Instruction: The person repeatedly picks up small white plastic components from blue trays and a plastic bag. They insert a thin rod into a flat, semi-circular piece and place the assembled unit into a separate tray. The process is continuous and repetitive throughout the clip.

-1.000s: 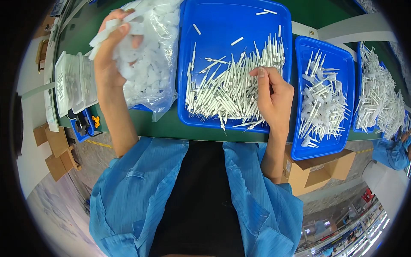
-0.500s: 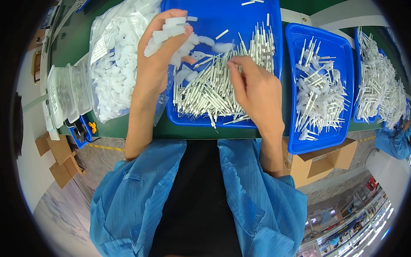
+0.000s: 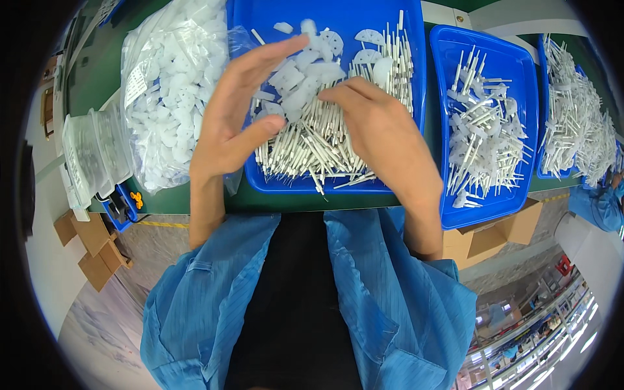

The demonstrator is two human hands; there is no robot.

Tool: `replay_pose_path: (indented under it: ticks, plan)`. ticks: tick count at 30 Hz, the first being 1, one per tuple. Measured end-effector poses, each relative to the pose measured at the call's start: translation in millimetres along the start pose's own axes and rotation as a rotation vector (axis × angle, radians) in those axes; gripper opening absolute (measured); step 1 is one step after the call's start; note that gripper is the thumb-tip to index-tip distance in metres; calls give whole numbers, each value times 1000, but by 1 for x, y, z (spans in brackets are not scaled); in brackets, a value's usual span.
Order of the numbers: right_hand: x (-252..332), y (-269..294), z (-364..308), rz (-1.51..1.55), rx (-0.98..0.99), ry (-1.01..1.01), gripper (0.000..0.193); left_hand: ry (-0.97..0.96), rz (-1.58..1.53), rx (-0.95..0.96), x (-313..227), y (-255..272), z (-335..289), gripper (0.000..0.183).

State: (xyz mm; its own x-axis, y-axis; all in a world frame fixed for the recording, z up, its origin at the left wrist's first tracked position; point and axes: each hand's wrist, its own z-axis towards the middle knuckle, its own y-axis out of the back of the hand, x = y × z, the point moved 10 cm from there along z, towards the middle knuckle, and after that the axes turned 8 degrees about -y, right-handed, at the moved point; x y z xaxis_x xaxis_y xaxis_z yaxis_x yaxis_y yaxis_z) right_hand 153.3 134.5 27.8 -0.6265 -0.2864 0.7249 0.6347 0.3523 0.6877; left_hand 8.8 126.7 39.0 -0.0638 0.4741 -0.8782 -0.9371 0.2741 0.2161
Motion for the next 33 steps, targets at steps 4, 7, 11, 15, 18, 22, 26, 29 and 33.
replay_pose_path:
  ticks: [4,7,11,15,18,22,26,29,33]
  plan:
    - [2,7,-9,-68,-38,83,28,132,248,25,-9,6,-7,46]
    - [2,-7,-3,-197,-91,132,25,250,492,30,2,5,-10,36]
    - [3,-14,6,-254,-176,145,29,281,625,-125,11,7,-9,30]
    - [0,-7,11,-298,-226,148,28,324,615,-191,28,11,-11,32]
    - [-4,-8,19,-365,-218,141,27,289,661,-174,26,9,-9,30]
    - [-5,-8,30,-439,-253,152,29,268,452,-319,19,16,-15,23]
    - [-15,-1,34,-424,-243,95,32,341,74,-402,21,21,-30,19]
    - [-5,13,27,-320,-152,58,25,377,-159,-444,30,16,-37,28]
    - [2,27,14,-338,-128,-104,25,396,-413,-481,33,15,-37,28]
